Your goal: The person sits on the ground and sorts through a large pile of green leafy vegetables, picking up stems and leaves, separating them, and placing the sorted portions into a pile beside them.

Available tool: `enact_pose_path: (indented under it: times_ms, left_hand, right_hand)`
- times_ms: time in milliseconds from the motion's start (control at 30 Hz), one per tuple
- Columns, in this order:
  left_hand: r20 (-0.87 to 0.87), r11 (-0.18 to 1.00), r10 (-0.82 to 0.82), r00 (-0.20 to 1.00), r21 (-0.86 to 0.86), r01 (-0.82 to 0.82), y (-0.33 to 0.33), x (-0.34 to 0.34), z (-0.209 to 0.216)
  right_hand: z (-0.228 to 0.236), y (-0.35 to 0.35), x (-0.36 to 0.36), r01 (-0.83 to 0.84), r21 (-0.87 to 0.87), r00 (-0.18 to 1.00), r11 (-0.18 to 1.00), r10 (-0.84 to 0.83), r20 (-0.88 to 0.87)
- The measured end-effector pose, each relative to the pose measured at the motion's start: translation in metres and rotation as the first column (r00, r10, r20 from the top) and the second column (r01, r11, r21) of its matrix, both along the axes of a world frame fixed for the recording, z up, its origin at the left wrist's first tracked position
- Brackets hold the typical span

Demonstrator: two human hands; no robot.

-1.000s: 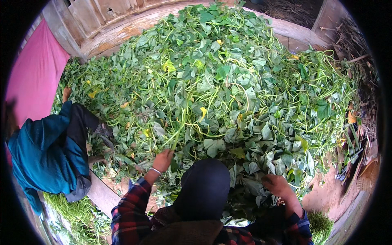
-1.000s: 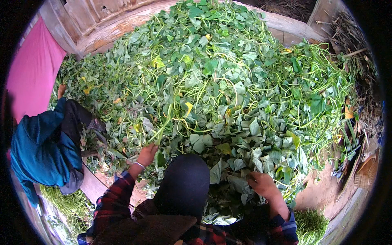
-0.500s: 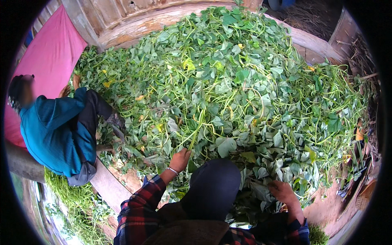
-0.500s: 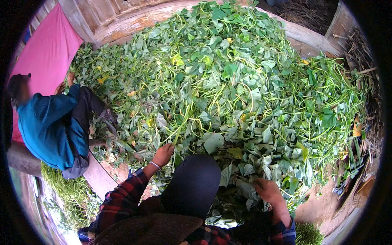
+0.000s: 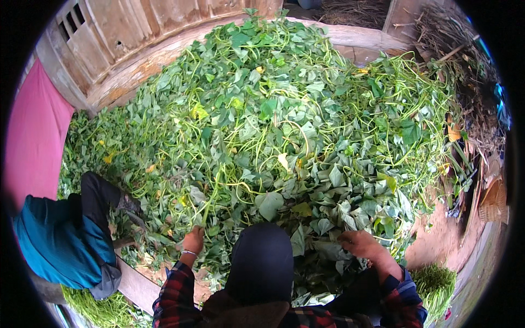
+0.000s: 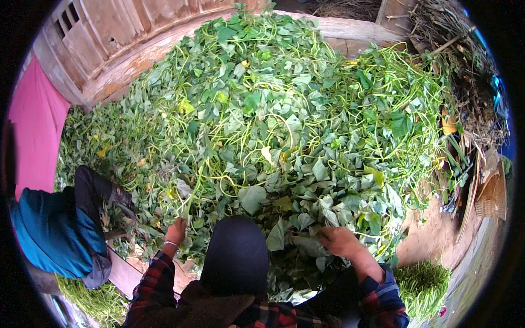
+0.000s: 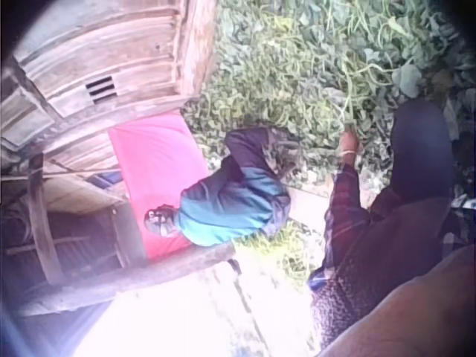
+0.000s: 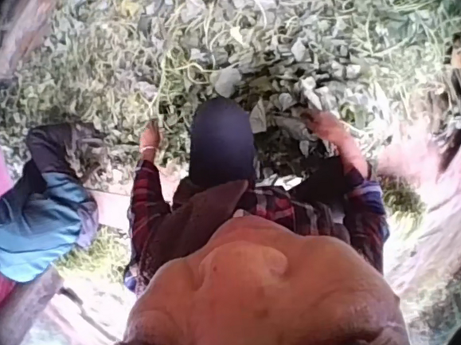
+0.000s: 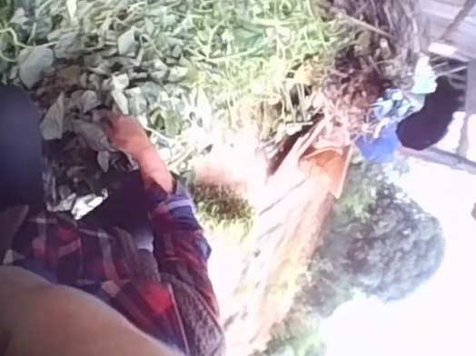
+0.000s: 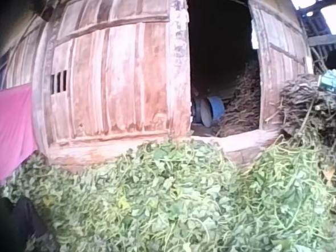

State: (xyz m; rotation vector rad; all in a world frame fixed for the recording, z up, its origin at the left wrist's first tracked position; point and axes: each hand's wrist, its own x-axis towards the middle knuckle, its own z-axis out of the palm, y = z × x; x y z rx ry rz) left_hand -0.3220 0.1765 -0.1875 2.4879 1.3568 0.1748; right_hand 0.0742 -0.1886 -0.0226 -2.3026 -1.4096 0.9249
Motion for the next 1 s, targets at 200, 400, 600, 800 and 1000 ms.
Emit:
enact_pose_path:
  times_ms: [200,400,600,800,1000]
  left_hand:
    - [-0.164,0.997,-0.007,0.986,-0.08,-0.006,0.026,0.013,-0.004]
    - [-0.036,0.986,-0.133,0.99,-0.103,0.129,0.037,0.035,-0.033]
    - [0.27,0.992,-0.124,0.955,-0.006,0.13,0.049,0.16,0.01]
    - [0.266,0.99,0.038,0.963,-0.14,0.0,0.097,0.277,-0.025]
    - [0.364,0.896,0.294,0.884,-0.428,-0.122,0.113,0.338,-0.053]
  right_hand:
    - [0.001,-0.002,-0.001,-0.027,-0.049,0.999,0.998,0.028,0.035]
    - [-0.001,0.006,-0.009,-0.078,-0.002,0.993,0.997,0.078,0.094]
    - [0.002,0.0,-0.007,-0.046,-0.062,0.997,0.997,0.05,0.067]
    - [-0.006,0.005,-0.005,-0.024,-0.108,0.998,0.994,0.031,0.061]
    - [-0.007,0.002,0.0,0.012,-0.12,0.999,0.993,-0.017,-0.045]
